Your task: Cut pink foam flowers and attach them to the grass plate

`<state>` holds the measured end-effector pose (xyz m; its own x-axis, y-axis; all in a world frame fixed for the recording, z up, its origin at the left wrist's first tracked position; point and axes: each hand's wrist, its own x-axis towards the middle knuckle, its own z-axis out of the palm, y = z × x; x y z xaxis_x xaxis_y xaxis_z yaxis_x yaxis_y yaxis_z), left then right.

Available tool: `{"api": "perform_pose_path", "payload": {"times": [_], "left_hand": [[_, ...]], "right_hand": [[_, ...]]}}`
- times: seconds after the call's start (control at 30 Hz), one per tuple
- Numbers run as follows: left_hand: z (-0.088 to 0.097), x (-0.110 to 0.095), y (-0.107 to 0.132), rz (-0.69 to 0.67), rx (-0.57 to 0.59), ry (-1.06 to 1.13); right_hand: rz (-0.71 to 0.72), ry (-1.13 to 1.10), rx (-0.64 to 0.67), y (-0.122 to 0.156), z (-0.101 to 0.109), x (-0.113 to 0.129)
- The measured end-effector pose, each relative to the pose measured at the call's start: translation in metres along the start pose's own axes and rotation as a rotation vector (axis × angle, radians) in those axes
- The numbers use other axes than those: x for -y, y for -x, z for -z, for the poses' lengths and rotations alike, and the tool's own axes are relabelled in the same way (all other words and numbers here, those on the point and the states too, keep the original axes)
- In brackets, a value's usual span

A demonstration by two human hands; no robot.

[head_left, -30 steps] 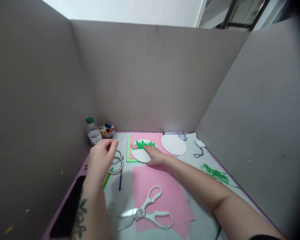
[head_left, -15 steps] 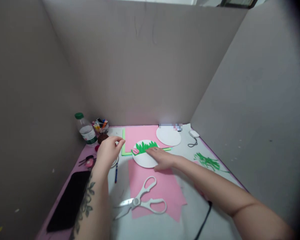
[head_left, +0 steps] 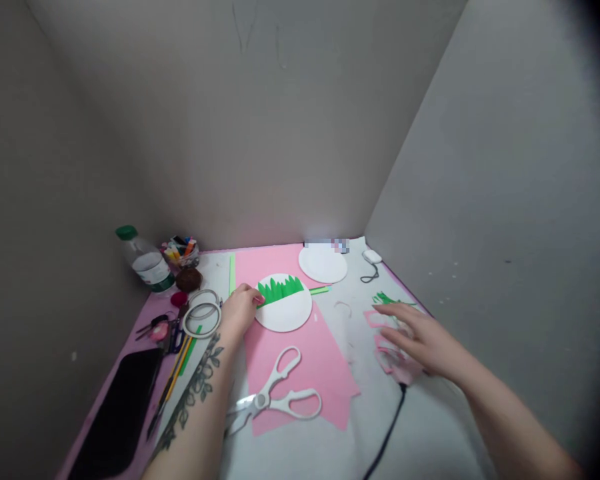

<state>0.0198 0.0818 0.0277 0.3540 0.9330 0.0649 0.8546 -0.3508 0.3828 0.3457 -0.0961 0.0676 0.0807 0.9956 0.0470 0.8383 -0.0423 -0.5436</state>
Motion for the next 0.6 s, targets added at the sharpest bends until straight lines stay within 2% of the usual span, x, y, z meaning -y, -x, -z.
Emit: {"api": "perform_pose_path", "payload": {"times": [0.07, 0.13, 0.33, 0.4, 0.5, 0.6], "left_hand": [[0.0, -0.001, 0.0, 0.001, -0.013, -0.001], [0.006, -0.001, 0.0, -0.005, -0.041, 0.0], [0.05, 0.004, 0.007, -0.028, -0.183, 0.037], [0.061, 0.006, 0.01, -0.049, -0.27, 0.133], [0.071, 0.008, 0.014, -0.052, -0.354, 0.212], [0.075, 0.01, 0.016, -0.031, -0.374, 0.226]], "right_hand": [[-0.088, -0.046, -0.082, 0.016, -0.002, -0.018], [-0.13, -0.07, -0.096, 0.026, -0.007, -0.028], [-0.16, -0.062, -0.078, 0.028, -0.012, -0.024], [-0.282, 0.029, -0.082, 0.023, -0.008, -0.024], [-0.557, 0.242, -0.063, 0.019, -0.004, -0.03], [-0.666, 0.3, -0.025, 0.024, -0.006, -0.034]]}}
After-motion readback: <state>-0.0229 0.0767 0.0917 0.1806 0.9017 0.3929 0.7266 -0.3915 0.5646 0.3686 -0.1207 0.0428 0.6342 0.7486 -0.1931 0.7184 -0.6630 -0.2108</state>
